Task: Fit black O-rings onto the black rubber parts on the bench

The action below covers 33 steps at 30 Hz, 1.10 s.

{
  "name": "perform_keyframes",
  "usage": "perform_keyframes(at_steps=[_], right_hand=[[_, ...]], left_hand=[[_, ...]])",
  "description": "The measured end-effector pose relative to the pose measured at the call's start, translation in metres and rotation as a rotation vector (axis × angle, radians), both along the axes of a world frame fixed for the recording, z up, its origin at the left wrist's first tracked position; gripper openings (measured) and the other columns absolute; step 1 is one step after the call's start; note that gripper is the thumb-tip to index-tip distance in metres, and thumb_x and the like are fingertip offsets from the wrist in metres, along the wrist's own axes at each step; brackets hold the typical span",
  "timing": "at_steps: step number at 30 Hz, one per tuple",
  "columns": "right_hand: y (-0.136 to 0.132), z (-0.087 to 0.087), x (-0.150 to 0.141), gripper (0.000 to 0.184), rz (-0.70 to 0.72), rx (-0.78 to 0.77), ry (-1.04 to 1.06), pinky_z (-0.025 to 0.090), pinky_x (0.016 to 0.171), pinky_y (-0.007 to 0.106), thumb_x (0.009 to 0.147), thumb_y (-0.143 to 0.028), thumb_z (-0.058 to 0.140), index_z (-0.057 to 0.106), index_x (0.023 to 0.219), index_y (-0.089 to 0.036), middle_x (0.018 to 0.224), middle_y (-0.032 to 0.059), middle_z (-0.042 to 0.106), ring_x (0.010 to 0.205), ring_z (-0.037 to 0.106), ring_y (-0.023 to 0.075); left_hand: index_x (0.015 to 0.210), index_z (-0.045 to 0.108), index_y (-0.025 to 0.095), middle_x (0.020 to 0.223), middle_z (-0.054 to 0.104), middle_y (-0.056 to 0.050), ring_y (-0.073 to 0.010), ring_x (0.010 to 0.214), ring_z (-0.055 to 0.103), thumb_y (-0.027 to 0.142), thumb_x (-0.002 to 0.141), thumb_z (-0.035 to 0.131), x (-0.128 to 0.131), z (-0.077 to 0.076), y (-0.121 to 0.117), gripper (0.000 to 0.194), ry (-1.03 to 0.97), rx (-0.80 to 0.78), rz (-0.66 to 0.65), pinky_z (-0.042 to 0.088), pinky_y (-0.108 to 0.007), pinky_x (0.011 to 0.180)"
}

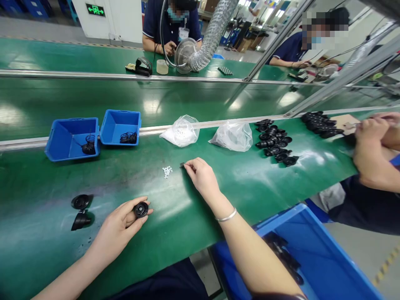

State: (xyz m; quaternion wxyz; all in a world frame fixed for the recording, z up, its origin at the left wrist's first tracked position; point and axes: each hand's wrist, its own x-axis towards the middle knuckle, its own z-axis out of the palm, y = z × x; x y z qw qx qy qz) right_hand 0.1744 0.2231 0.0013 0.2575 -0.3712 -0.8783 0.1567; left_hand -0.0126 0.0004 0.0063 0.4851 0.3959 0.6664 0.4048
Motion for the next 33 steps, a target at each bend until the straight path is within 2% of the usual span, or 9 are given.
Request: perform_keyframes(at_steps=[2, 6, 9, 13, 16, 25, 33], right_hand=[[-0.026, 0.009, -0.009, 0.010, 0.098, -0.034, 0.092, 0.050, 0.063, 0.028, 0.093, -0.020, 0.060, 0.065, 0.085, -0.019, 0.076, 0.0027, 0.063, 0.068, 0.059, 0.0156], [-0.082, 0.019, -0.031, 0.007, 0.480, -0.200, 0.214, 0.053, 0.072, 0.026, 0.095, -0.016, 0.059, 0.065, 0.095, -0.019, 0.086, 0.0036, 0.065, 0.079, 0.063, 0.0141], [-0.102, 0.014, -0.041, 0.010, 0.574, -0.229, 0.207, 0.055, 0.073, 0.026, 0.096, -0.013, 0.057, 0.064, 0.101, -0.017, 0.091, 0.0063, 0.064, 0.082, 0.064, 0.0142], [-0.102, 0.007, -0.043, 0.011, 0.591, -0.182, 0.119, 0.057, 0.073, 0.028, 0.097, -0.013, 0.055, 0.065, 0.100, -0.014, 0.092, 0.0079, 0.064, 0.082, 0.064, 0.0153], [-0.101, 0.006, -0.040, 0.011, 0.606, -0.113, 0.079, 0.057, 0.072, 0.029, 0.096, -0.012, 0.056, 0.066, 0.101, -0.013, 0.092, 0.0083, 0.065, 0.083, 0.064, 0.0158], [-0.107, 0.002, -0.031, 0.026, 0.686, 0.088, 0.037, 0.059, 0.078, 0.033, 0.091, -0.005, 0.059, 0.062, 0.116, -0.006, 0.098, 0.0139, 0.066, 0.089, 0.063, 0.0202], [-0.108, 0.003, -0.033, 0.037, 0.742, 0.167, -0.094, 0.058, 0.073, 0.039, 0.091, -0.007, 0.058, 0.057, 0.128, -0.006, 0.096, 0.0135, 0.067, 0.085, 0.063, 0.0237]], left_hand=[[0.128, 0.058, 0.026, 0.121, 0.070, -0.007, -0.0241, 0.111, 0.070, 0.028, 0.088, 0.057, 0.000, 0.001, 0.002, 0.041, 0.012, 0.021, 0.006, 0.054, -0.040, 0.099], [0.126, 0.062, 0.022, 0.120, 0.070, -0.009, -0.0268, 0.112, 0.067, 0.025, 0.086, 0.060, 0.001, 0.006, 0.007, 0.040, 0.108, 0.030, 0.012, 0.053, -0.041, 0.098], [0.128, 0.061, 0.019, 0.115, 0.070, -0.009, -0.0272, 0.110, 0.065, 0.021, 0.085, 0.062, 0.000, 0.010, 0.009, 0.043, 0.171, 0.008, -0.008, 0.051, -0.041, 0.097], [0.130, 0.061, 0.017, 0.090, 0.071, -0.006, -0.0253, 0.098, 0.066, 0.019, 0.085, 0.061, 0.000, 0.012, 0.008, 0.044, 0.187, -0.004, -0.021, 0.050, -0.040, 0.094], [0.128, 0.062, 0.018, 0.079, 0.068, -0.003, -0.0242, 0.090, 0.066, 0.019, 0.084, 0.061, 0.000, 0.011, 0.007, 0.044, 0.139, -0.018, -0.021, 0.051, -0.038, 0.088], [0.118, 0.067, 0.022, 0.072, 0.064, 0.002, -0.0185, 0.075, 0.064, 0.010, 0.077, 0.060, 0.000, 0.010, 0.009, 0.044, 0.065, -0.013, 0.060, 0.052, -0.030, 0.074], [0.121, 0.066, 0.018, 0.067, 0.063, 0.003, -0.0148, 0.060, 0.059, 0.009, 0.078, 0.058, -0.003, 0.006, 0.008, 0.044, 0.091, -0.013, 0.067, 0.053, -0.032, 0.074]])
